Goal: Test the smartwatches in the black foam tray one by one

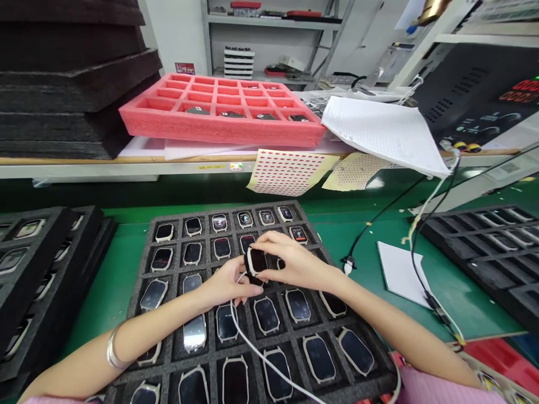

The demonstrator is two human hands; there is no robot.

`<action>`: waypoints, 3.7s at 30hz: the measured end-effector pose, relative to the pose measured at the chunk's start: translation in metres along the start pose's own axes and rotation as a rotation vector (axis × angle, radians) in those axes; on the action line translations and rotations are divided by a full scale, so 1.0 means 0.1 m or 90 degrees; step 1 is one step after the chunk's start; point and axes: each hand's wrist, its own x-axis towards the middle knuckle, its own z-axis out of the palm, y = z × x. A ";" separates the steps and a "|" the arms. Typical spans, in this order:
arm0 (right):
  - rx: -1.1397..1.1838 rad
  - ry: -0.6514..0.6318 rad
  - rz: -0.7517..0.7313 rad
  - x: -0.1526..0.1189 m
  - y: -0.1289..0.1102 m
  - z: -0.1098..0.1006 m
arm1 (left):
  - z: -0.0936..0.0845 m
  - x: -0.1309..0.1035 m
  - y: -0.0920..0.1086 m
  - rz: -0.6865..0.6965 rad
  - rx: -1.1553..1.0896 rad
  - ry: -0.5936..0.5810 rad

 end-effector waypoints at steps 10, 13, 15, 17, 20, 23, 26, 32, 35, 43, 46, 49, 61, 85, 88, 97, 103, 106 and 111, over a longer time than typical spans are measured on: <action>0.032 0.031 -0.060 -0.01 0.06 0.33 | 0.05 0.00 -0.04 0.063 0.005 0.064; 0.026 0.059 -0.059 -0.05 0.03 0.38 | 0.05 -0.02 -0.05 0.072 -0.014 0.074; 0.020 0.087 -0.064 -0.07 0.02 0.41 | 0.05 -0.03 -0.05 0.078 -0.017 0.080; 0.021 0.106 -0.068 -0.08 0.01 0.43 | 0.05 -0.04 -0.04 0.085 -0.013 0.080; 0.037 0.111 -0.066 -0.10 -0.01 0.44 | 0.05 -0.04 -0.04 0.091 0.001 0.073; 0.040 0.101 -0.055 -0.12 -0.03 0.42 | 0.05 -0.05 -0.03 0.093 0.012 0.062; 0.041 0.090 -0.032 -0.13 -0.03 0.41 | 0.06 -0.05 -0.02 0.095 0.022 0.056; 0.060 0.084 -0.024 -0.13 -0.02 0.41 | 0.07 -0.06 0.00 0.080 0.026 0.052; 0.061 0.081 -0.024 -0.13 -0.02 0.42 | 0.06 -0.05 -0.01 0.089 0.023 0.050; 0.048 0.088 -0.039 -0.12 -0.03 0.39 | 0.06 -0.05 -0.02 0.093 0.023 0.046; 0.042 0.098 -0.038 -0.13 -0.03 0.39 | 0.06 -0.05 -0.01 0.088 0.023 0.044; 0.025 0.109 -0.034 -0.13 -0.04 0.39 | 0.07 -0.05 -0.01 0.086 0.022 0.046; -0.036 0.113 -0.027 -0.15 -0.07 0.38 | 0.07 -0.05 0.01 0.078 0.029 0.049; -0.016 0.191 0.033 -0.06 0.23 0.13 | 0.08 -0.04 -0.01 0.055 0.099 0.078; -0.123 0.137 0.092 -0.05 0.50 0.00 | 0.04 -0.14 0.09 0.008 0.080 0.093; -0.250 -0.092 0.035 -0.07 0.39 -0.21 | -0.19 -0.50 0.00 -0.038 0.046 0.033; -0.260 -0.105 -0.011 0.33 0.14 -0.04 | -0.23 -0.46 -0.02 -0.016 0.005 0.017; -0.239 -0.147 -0.019 0.49 0.16 0.07 | -0.25 -0.49 -0.05 -0.006 -0.015 0.006; -0.214 -0.149 -0.005 0.57 0.27 0.07 | -0.27 -0.54 -0.07 0.007 -0.032 0.011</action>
